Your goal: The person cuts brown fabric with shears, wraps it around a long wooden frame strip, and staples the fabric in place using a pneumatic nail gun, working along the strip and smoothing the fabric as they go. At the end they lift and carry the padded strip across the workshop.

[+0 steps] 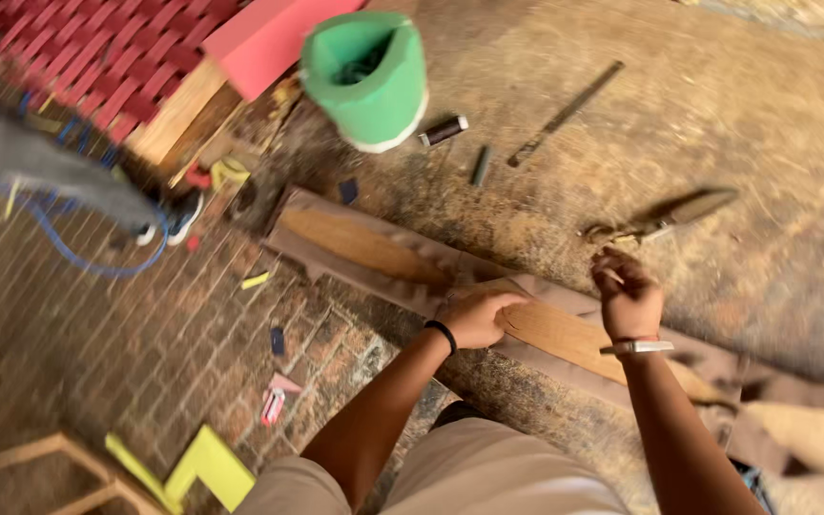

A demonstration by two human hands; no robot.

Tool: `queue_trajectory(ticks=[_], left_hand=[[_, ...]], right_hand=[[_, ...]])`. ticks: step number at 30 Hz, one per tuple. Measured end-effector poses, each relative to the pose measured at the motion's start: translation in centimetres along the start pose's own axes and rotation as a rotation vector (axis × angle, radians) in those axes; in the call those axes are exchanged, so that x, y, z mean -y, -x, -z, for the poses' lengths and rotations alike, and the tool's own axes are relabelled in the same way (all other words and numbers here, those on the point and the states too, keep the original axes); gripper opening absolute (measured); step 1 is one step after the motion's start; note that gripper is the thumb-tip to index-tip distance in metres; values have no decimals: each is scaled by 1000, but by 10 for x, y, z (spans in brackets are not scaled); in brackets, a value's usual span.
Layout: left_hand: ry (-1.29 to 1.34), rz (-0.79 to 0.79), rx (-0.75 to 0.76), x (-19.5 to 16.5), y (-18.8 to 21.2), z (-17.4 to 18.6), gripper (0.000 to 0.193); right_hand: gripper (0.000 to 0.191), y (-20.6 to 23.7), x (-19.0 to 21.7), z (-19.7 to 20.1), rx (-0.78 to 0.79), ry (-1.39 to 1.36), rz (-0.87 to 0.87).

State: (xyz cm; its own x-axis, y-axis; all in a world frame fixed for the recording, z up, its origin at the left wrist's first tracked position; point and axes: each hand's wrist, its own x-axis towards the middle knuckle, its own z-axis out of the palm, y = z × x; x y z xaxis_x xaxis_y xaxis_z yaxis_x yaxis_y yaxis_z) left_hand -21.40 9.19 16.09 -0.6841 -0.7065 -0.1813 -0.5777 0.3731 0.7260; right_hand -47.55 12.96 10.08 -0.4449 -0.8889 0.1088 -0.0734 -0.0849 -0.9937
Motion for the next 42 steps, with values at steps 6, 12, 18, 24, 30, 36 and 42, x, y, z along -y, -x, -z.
queue_trajectory(ticks=[6, 12, 18, 24, 30, 36, 42], left_hand=[[66, -7, 338, -27, -61, -85, 36], [-38, -278, 332, -92, -99, -185, 54], [-240, -254, 596, -157, -150, -286, 79], [-329, -269, 557, -201, -149, -329, 98], [-494, -258, 459, -253, -92, -263, 62], [-966, -235, 511, -325, -41, -250, 72], [-550, -275, 588, -445, -98, -397, 80]], right_hand=[[24, 164, 39, 101, -174, 805, -326], [68, 327, 59, 151, -346, 1101, -799], [77, 353, 35, 167, -550, 1208, -756], [68, 381, 35, 205, -385, 1060, -839], [68, 426, 35, 306, -487, 1169, -656], [66, 442, 6, 490, -624, 1230, -669], [63, 431, -14, 615, -639, 1171, -694]])
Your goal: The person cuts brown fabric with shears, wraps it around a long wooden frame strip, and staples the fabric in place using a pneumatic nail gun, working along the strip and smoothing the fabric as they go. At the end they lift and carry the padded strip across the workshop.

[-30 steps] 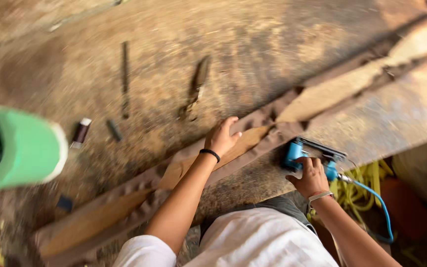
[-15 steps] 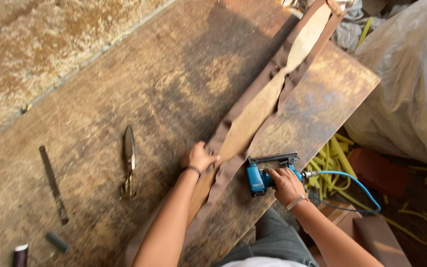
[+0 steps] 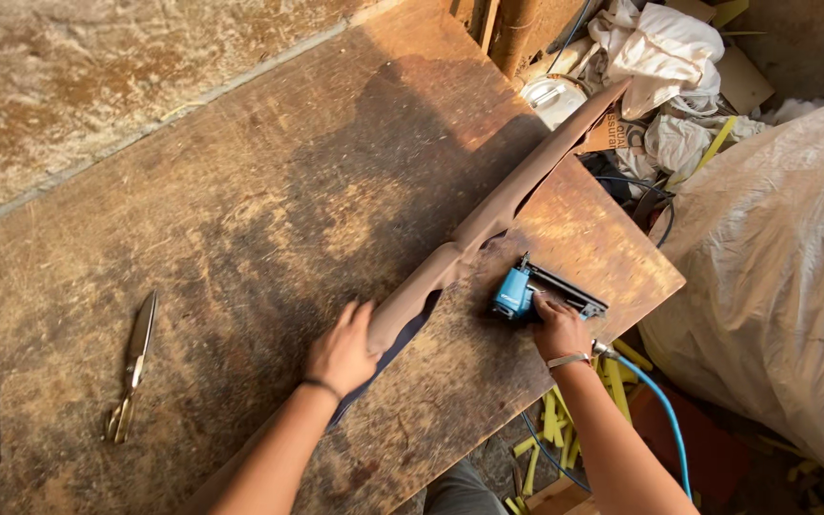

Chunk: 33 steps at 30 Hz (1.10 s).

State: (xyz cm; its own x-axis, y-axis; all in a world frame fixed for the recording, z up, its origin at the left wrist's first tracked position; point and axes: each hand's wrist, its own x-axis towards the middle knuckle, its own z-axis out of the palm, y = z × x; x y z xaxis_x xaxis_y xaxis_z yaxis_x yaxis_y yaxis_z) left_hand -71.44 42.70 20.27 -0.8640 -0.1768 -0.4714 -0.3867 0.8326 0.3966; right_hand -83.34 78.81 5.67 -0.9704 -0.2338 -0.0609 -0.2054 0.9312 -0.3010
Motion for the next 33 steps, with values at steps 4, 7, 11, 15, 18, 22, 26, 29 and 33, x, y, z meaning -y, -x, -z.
queue_trajectory(ticks=[4, 7, 11, 15, 18, 22, 26, 29, 33], left_hand=[[-1, -32, 60, -104, -114, -2, 85], [-104, -70, 12, -139, -168, 2, 77], [-106, -51, 49, -129, -161, -16, 61], [-236, -34, 72, -99, -98, -38, 60], [-345, 65, 194, -68, -55, -43, 61], [-382, -39, 25, -42, -32, -49, 75], [-110, -204, 121, -36, -38, -54, 98], [161, -238, 321, -34, -74, -48, 112], [368, -482, 355, -47, -154, -50, 127]], right_hand=[[52, -18, 1, 11, 42, -105, -59], [37, -27, 22, 20, -17, -400, -196], [37, -78, 53, 21, 73, -1325, -493], [40, -140, 54, 13, 224, -1901, -721], [25, -158, 52, 6, 206, -1892, -709], [21, -170, 58, 7, 45, -1927, -703], [36, -194, 65, 8, -271, -1693, -942], [35, -206, 72, -4, -478, -1723, -695], [31, -215, 83, -23, -565, -1715, -534]])
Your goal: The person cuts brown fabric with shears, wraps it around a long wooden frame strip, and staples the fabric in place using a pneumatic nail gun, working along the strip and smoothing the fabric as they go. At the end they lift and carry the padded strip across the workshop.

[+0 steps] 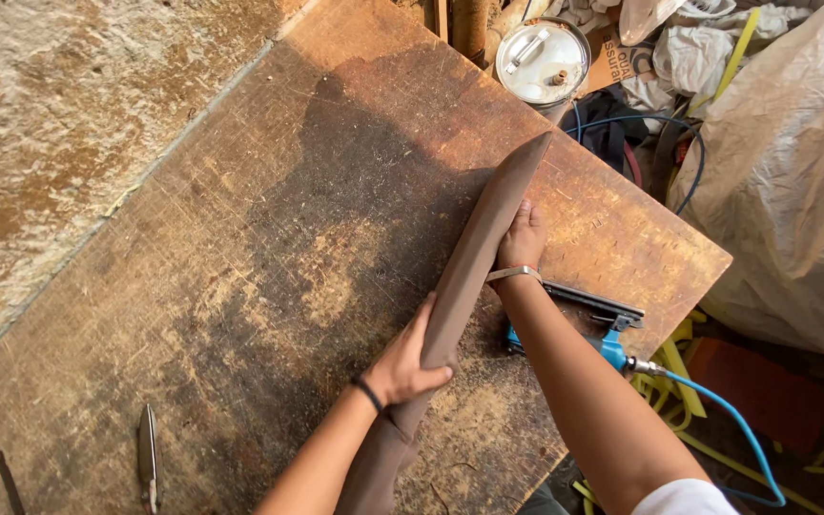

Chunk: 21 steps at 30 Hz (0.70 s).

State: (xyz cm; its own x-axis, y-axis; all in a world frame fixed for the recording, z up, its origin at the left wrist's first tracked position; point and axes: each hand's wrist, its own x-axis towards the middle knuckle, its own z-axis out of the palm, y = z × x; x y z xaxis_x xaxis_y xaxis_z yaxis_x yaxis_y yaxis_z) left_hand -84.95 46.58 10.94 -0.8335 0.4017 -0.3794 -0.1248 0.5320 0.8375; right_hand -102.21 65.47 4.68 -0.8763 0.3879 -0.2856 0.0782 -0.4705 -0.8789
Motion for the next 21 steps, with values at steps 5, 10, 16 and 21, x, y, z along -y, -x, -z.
queue_trajectory(ticks=[5, 10, 16, 21], left_hand=[[261, -212, -53, 8, -70, 16, 117], [251, -315, -136, 9, -152, 38, 98], [-121, -366, -179, -22, -230, 57, 93], [29, -364, -284, -17, -217, 50, 77]], right_hand=[[30, -6, -15, -17, 13, 67, 119], [27, -10, -28, -32, 32, 105, 136], [25, -4, -23, -43, 21, 143, 166], [27, 2, -11, -50, -17, 403, 232]])
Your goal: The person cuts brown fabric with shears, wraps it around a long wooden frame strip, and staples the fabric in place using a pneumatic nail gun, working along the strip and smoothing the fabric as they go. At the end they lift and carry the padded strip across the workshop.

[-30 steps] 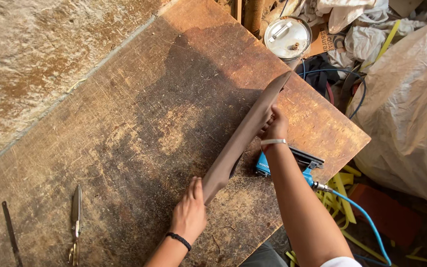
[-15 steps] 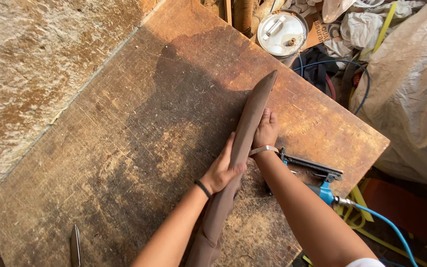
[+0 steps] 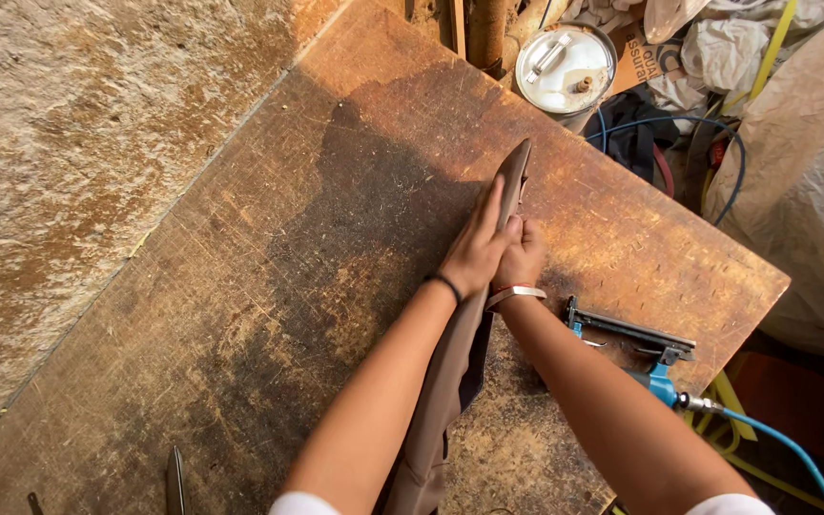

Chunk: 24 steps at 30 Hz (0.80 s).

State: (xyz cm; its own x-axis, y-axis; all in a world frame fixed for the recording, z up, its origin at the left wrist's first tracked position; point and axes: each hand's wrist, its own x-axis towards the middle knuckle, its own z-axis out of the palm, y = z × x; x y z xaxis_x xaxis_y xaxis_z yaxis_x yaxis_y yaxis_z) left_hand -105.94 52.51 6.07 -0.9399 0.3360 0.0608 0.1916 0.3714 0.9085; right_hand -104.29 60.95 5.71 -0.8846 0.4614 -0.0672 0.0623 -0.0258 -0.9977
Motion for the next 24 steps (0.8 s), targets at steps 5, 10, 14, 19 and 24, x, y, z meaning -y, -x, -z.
queue_trajectory(ticks=[5, 10, 14, 19, 24], left_hand=[[-233, 386, 15, -3, 41, 9, 86], [-430, 567, 53, -29, 33, 0, 99], [-456, 472, 19, -35, 37, -5, 100], [-467, 577, 76, -32, 39, -4, 100], [-463, 523, 54, -35, 36, 0, 102]], right_hand=[[30, -3, 13, -12, 31, -70, -112], [27, 13, 22, 59, 355, 159, -270], [35, 67, 32, 202, 557, 864, 115], [103, 98, 24, 255, 613, 1187, 477], [71, 45, 36, 216, 736, 1093, -146]])
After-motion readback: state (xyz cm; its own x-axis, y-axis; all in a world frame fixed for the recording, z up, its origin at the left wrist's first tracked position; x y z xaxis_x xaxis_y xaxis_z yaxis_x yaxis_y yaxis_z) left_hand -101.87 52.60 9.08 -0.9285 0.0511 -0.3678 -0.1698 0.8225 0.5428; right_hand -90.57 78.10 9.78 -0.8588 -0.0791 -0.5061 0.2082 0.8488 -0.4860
